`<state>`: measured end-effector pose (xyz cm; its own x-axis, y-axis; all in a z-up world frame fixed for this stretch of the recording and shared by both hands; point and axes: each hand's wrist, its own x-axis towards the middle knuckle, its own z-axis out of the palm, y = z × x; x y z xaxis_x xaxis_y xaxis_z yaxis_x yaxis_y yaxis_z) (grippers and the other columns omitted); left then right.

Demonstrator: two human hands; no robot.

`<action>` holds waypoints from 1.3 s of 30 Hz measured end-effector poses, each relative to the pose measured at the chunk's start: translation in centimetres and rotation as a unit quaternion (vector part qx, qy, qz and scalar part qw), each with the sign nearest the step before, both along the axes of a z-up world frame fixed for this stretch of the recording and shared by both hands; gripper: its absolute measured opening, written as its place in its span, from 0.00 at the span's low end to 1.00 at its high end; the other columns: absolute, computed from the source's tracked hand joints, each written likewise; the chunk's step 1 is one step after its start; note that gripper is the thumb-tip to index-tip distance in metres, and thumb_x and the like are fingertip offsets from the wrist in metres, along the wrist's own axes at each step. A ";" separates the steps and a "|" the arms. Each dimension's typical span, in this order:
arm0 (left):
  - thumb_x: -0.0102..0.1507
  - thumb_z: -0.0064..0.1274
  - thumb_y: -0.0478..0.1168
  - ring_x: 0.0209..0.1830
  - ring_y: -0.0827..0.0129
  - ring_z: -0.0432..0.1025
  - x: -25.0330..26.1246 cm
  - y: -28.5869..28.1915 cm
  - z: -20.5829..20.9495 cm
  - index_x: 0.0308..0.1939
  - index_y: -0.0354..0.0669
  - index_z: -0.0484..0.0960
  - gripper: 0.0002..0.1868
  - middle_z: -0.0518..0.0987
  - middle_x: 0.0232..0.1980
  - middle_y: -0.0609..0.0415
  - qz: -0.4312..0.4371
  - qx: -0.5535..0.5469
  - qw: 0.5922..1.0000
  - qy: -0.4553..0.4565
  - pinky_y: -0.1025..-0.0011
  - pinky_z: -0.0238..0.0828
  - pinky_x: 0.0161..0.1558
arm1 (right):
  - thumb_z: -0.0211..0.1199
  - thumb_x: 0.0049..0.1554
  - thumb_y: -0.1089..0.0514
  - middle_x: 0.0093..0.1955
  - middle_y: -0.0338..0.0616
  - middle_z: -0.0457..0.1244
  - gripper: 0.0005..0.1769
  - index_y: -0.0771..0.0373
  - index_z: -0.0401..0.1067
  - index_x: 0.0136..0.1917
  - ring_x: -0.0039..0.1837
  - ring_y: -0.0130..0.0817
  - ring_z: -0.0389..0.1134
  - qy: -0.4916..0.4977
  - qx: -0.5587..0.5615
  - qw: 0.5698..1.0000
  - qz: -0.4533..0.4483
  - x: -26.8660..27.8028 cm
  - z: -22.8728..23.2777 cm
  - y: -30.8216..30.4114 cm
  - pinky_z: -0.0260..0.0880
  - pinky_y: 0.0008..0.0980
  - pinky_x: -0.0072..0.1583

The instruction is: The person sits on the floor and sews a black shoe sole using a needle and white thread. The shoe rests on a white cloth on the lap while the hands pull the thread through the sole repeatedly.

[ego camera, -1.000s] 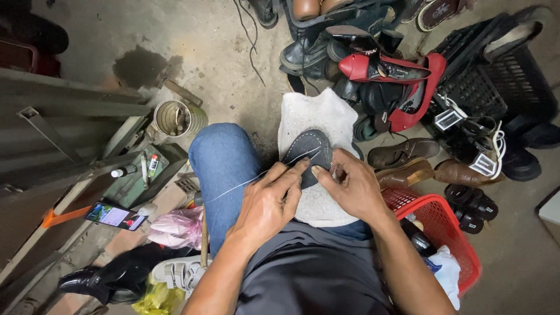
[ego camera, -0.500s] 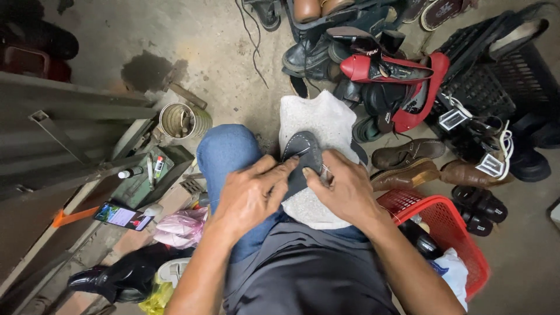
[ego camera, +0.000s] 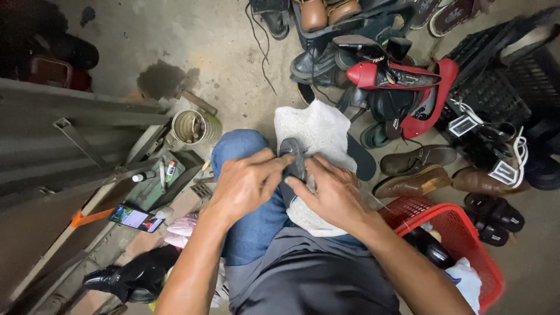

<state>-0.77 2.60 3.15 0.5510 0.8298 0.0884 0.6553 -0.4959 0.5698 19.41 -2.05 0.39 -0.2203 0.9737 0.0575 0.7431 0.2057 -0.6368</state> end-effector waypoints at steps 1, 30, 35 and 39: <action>0.65 0.47 0.39 0.26 0.57 0.76 -0.3 -0.3 0.3 0.46 0.57 0.88 0.13 0.75 0.28 0.58 0.000 0.002 1.000 0.002 0.65 0.73 0.27 | 0.63 0.59 0.44 0.36 0.49 0.64 0.18 0.61 0.69 0.39 0.41 0.51 0.72 0.002 0.002 1.000 0.000 0.4 0.6 0.1 0.72 0.42 0.40; 0.70 0.47 0.38 0.25 0.58 0.70 -0.4 -2.0 -0.6 0.29 0.46 0.76 0.13 0.69 0.21 0.54 0.076 0.071 0.994 -0.037 0.66 0.68 0.26 | 0.62 0.62 0.62 0.47 0.41 0.74 0.10 0.59 0.79 0.56 0.51 0.38 0.76 0.121 0.027 0.992 0.016 0.3 0.1 1.2 0.77 0.36 0.52; 0.71 0.47 0.42 0.27 0.58 0.72 -1.3 -1.9 -0.5 0.32 0.47 0.77 0.12 0.71 0.23 0.54 0.065 0.041 0.996 -0.046 0.66 0.70 0.28 | 0.61 0.61 0.64 0.43 0.48 0.73 0.16 0.63 0.74 0.62 0.48 0.42 0.77 0.096 0.011 0.994 0.045 0.2 2.3 0.9 0.78 0.40 0.49; 0.70 0.51 0.48 0.28 0.59 0.75 -2.3 -1.9 -1.1 0.35 0.49 0.79 0.12 0.75 0.24 0.54 0.066 0.016 0.997 -0.041 0.66 0.73 0.30 | 0.62 0.60 0.65 0.43 0.49 0.73 0.25 0.62 0.70 0.70 0.46 0.41 0.76 0.100 0.042 0.992 0.059 0.1 2.5 0.9 0.78 0.40 0.46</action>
